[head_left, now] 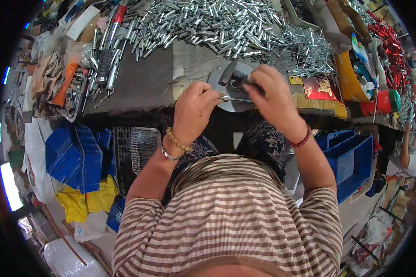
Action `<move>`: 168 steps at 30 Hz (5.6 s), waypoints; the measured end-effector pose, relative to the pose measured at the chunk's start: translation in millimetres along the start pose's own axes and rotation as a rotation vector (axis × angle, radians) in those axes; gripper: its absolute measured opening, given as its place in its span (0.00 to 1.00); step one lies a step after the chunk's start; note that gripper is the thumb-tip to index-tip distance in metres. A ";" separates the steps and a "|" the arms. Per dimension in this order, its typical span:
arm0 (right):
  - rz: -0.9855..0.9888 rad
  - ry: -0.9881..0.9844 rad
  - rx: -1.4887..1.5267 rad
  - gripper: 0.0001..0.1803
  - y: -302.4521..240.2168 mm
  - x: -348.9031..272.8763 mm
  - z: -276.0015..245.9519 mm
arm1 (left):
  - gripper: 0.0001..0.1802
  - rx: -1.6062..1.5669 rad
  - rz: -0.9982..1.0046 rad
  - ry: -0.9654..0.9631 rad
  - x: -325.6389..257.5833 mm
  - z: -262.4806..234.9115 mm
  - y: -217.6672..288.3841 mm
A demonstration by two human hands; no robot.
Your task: The person assembles metal components by inserting pins into metal tubes, securing them using a hand tool against a metal plate, and placing the assembled parts into a metal tray.
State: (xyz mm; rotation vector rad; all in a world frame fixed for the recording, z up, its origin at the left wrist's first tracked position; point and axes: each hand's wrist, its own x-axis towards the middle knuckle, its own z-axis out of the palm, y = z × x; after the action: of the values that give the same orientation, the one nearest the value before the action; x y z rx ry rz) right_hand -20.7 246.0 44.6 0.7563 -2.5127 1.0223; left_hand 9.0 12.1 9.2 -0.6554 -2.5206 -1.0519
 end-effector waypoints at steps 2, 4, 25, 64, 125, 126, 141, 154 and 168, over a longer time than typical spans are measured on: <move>-0.028 -0.014 0.016 0.09 -9.6 -6.3 12.3 | 0.09 -0.005 0.011 -0.003 1.1 -0.7 1.0; -0.015 0.028 -0.006 0.10 -11.0 -13.6 24.7 | 0.08 -0.008 0.014 0.019 1.3 1.9 -0.3; -0.002 0.033 -0.375 0.15 -21.4 -10.7 8.4 | 0.07 -0.032 0.001 0.018 -1.4 3.8 -6.3; 0.310 -0.138 -0.113 0.10 -45.4 -62.1 3.2 | 0.13 -0.092 -0.039 0.037 0.3 -3.7 0.0; 0.942 -0.594 0.844 0.12 -51.5 -103.9 89.9 | 0.22 0.290 -1.264 0.831 -392.2 -72.3 -260.8; 0.928 -0.628 0.856 0.11 -48.3 -108.0 96.5 | 0.22 0.568 -1.128 0.766 -384.6 -79.7 -255.0; 0.769 -0.509 0.833 0.13 -40.4 -115.1 81.8 | 0.10 -0.036 -0.170 0.130 66.3 -44.7 -51.3; 0.801 -0.451 0.935 0.11 -31.0 -134.9 70.6 | 0.11 0.205 -0.123 0.111 103.4 12.9 -66.8; 0.256 -0.066 -0.713 0.10 66.1 -46.3 -61.1 | 0.08 0.171 0.039 -0.169 53.0 -54.0 -16.8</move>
State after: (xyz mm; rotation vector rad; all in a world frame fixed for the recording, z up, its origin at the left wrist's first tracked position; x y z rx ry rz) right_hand -16.1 345.9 28.8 0.2600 -2.7867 0.1082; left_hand -37.8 -22.7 60.4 -0.7685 -2.6919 -0.7859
